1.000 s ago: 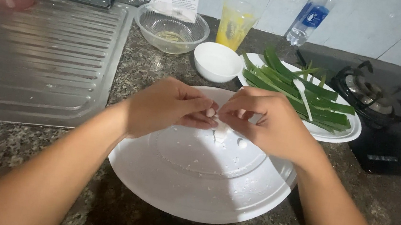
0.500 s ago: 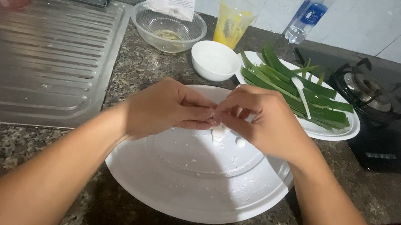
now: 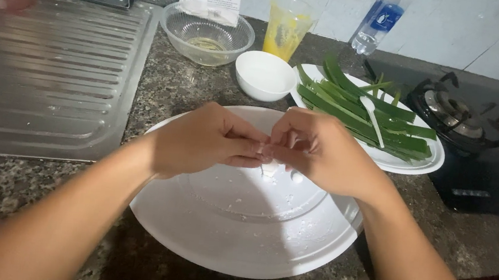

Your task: Shaping small pieces of white dough into balls on a plate by pinching and rolling them by hand.

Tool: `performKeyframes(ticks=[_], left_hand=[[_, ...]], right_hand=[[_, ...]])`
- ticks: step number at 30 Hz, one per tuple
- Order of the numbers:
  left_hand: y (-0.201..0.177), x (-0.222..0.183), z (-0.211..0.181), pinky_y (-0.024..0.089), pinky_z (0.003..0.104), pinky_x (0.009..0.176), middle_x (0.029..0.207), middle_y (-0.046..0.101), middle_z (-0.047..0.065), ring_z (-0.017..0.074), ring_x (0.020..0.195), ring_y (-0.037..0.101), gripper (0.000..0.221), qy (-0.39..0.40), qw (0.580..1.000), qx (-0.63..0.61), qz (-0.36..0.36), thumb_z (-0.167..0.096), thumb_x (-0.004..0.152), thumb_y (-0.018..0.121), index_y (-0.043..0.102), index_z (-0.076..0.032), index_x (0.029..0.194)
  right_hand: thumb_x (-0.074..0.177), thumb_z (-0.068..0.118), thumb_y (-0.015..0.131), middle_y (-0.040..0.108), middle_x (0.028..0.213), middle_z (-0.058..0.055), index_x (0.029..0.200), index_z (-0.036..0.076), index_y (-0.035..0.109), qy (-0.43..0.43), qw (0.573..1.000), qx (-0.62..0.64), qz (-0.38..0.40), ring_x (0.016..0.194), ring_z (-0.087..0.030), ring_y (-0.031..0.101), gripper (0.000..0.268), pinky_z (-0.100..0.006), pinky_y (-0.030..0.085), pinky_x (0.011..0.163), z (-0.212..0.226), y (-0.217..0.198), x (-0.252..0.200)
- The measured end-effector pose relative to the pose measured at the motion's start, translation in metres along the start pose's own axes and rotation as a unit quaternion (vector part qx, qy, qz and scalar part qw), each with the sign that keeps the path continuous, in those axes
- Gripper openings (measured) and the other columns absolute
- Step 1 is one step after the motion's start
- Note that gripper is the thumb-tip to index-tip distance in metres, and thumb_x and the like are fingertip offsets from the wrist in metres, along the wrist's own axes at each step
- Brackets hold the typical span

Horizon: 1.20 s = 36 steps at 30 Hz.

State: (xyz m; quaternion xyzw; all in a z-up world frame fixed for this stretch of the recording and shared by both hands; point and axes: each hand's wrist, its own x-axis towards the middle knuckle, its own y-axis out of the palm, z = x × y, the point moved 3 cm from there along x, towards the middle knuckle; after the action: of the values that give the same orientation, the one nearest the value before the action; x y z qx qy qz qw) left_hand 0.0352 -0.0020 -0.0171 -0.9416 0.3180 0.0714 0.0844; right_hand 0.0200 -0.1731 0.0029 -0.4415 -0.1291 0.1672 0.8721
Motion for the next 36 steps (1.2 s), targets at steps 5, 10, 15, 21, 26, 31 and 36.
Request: performKeyframes(ticks=[5,10,15,21,26,31,36], left_hand=[[0.002,0.0,0.0,0.06,0.02,0.095,0.099,0.082,0.009,0.0117,0.095,0.076,0.025,-0.009,0.999,0.035,0.0,-0.012,0.091,0.065,0.081,-0.004,0.109],[-0.001,0.008,0.012,0.063,0.031,0.09,0.116,0.077,0.021,0.0256,0.104,0.077,0.037,0.033,0.999,0.032,0.022,-0.016,0.091,0.064,0.07,0.003,0.121],[-0.004,0.005,0.008,0.064,0.032,0.088,0.109,0.078,0.023,0.0242,0.099,0.076,0.036,0.04,0.999,-0.013,-0.008,-0.013,0.085,0.071,0.073,0.006,0.115],[-0.008,0.003,0.002,0.066,0.035,0.084,0.1,0.077,0.027,0.0267,0.091,0.076,0.031,0.101,0.992,-0.072,-0.025,-0.004,0.084,0.071,0.072,0.009,0.113],[-0.014,-0.005,-0.01,0.065,0.032,0.087,0.098,0.078,0.025,0.0274,0.091,0.077,0.025,0.075,0.991,-0.098,-0.053,0.001,0.085,0.069,0.073,0.01,0.108],[-0.022,0.002,0.004,0.064,0.02,0.078,0.088,0.082,0.009,0.0133,0.079,0.079,0.021,0.079,0.994,0.046,-0.065,-0.013,0.086,0.071,0.08,-0.002,0.102],[-0.024,0.013,0.018,0.061,0.021,0.065,0.077,0.08,0.008,0.0123,0.074,0.079,0.019,0.136,0.986,0.093,-0.02,-0.006,0.084,0.062,0.075,-0.004,0.071]], right_hand=[[0.086,0.011,0.076,0.07,0.071,-0.004,0.081,0.009,0.067,-0.021,0.999,0.025,0.008,0.056,-0.014,0.068,0.011,-0.025,0.054,0.05,-0.004,0.002,0.001],[0.081,0.002,0.074,0.061,0.07,-0.01,0.085,-0.003,0.068,-0.084,0.99,0.109,-0.021,0.066,-0.018,0.068,0.009,-0.032,0.065,0.056,-0.012,0.008,0.001],[0.082,0.001,0.073,0.061,0.071,-0.012,0.084,-0.003,0.067,-0.121,0.987,0.098,-0.042,0.065,-0.019,0.069,0.008,-0.032,0.064,0.055,-0.006,0.004,-0.003],[0.085,-0.002,0.065,0.062,0.073,-0.012,0.086,-0.003,0.071,-0.147,0.982,0.104,-0.065,0.064,-0.021,0.068,0.006,-0.031,0.063,0.053,0.001,-0.011,-0.012],[0.091,0.014,0.06,0.071,0.082,-0.008,0.102,0.006,0.072,-0.141,0.986,-0.024,-0.083,0.063,-0.016,0.065,0.019,-0.029,0.059,0.054,-0.002,-0.008,-0.06],[0.079,0.03,0.079,0.053,0.152,-0.008,0.147,0.017,0.05,-0.033,0.995,-0.091,0.012,0.145,-0.026,0.041,0.074,-0.047,0.029,0.116,-0.014,0.029,-0.103],[0.066,0.048,0.089,0.037,0.162,0.007,0.152,0.032,0.036,0.109,0.98,-0.155,0.065,0.157,-0.018,0.017,0.102,-0.031,0.065,0.067,-0.011,0.043,-0.111]])
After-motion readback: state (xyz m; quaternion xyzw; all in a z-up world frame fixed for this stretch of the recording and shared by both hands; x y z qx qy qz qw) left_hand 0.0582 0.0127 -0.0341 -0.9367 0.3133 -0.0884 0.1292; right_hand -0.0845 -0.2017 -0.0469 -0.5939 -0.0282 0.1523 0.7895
